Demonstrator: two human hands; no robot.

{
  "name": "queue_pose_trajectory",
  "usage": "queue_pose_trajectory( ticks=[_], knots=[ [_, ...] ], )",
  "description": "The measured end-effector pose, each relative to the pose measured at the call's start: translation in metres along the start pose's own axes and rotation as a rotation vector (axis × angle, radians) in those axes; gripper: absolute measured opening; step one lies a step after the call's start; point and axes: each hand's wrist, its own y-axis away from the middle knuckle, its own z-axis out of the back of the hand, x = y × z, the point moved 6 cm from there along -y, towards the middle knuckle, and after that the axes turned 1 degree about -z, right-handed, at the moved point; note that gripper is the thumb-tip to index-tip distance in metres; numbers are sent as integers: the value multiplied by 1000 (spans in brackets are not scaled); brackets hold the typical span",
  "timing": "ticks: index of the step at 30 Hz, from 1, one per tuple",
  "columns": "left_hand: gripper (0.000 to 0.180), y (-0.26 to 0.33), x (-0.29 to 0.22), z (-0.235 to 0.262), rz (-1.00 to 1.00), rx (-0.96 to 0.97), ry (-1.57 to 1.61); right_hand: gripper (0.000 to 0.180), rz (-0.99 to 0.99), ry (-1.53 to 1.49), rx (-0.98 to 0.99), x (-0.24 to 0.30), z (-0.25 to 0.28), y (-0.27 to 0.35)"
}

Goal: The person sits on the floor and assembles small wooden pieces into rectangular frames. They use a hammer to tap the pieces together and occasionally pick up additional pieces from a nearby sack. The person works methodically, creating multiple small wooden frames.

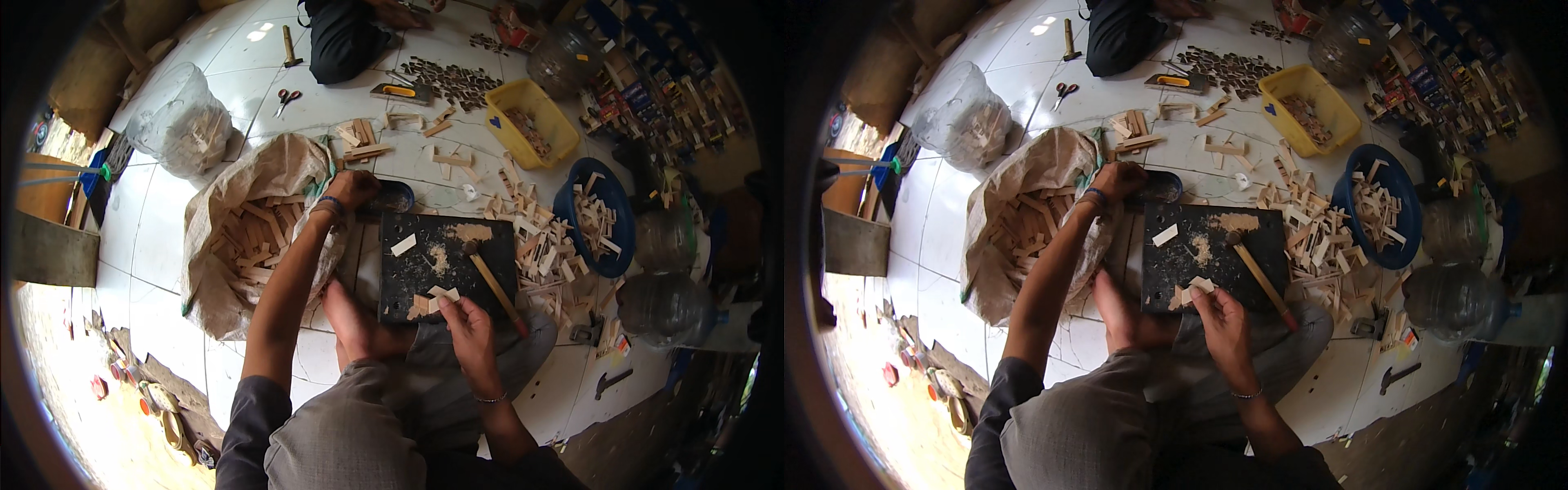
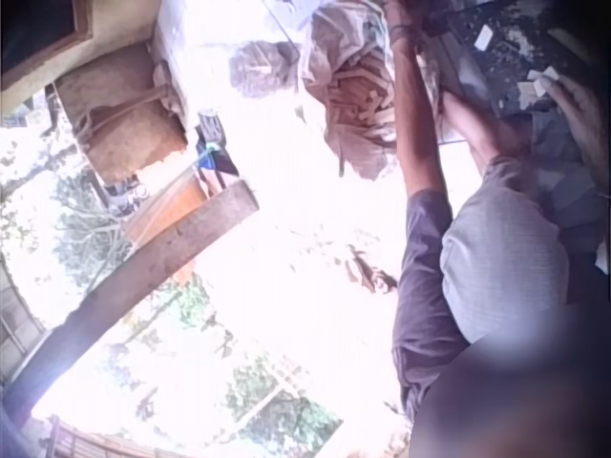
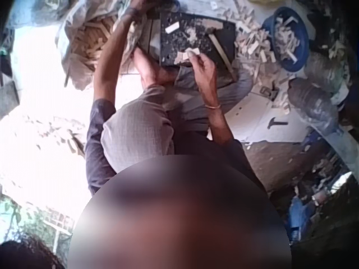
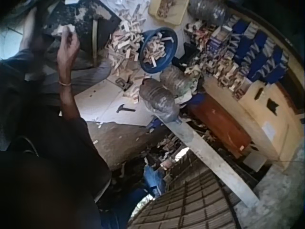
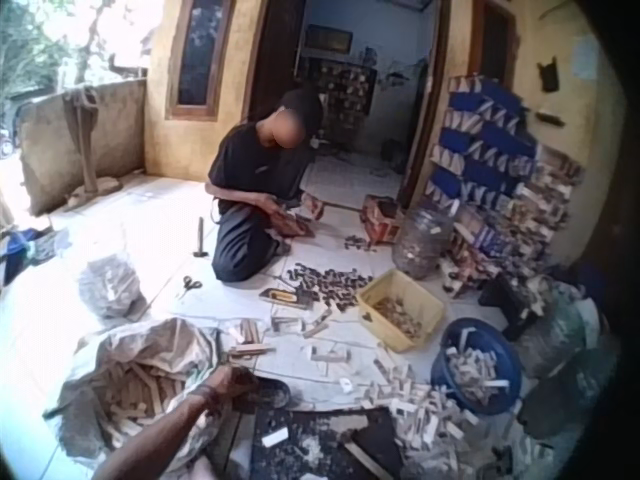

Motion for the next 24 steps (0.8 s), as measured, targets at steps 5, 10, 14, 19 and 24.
queue_pose_trajectory(
  ticks=[5,10,14,19,24],
  knots=[
    [22,1,0,2,82,43,215,25,-20,-19,7,-1,-1,-1],
    [31,4,-27,4,156,157,791,26,-40,47,13,-1,1,-2],
    [31,15,-81,-4,59,459,893,27,-35,41,7,-2,1,-1],
    [19,28,-130,-41,15,697,561,27,-27,44,19,-3,-2,-3],
    [21,32,-141,-58,40,728,552,27,-18,31,12,-6,-2,-4]
  ],
)
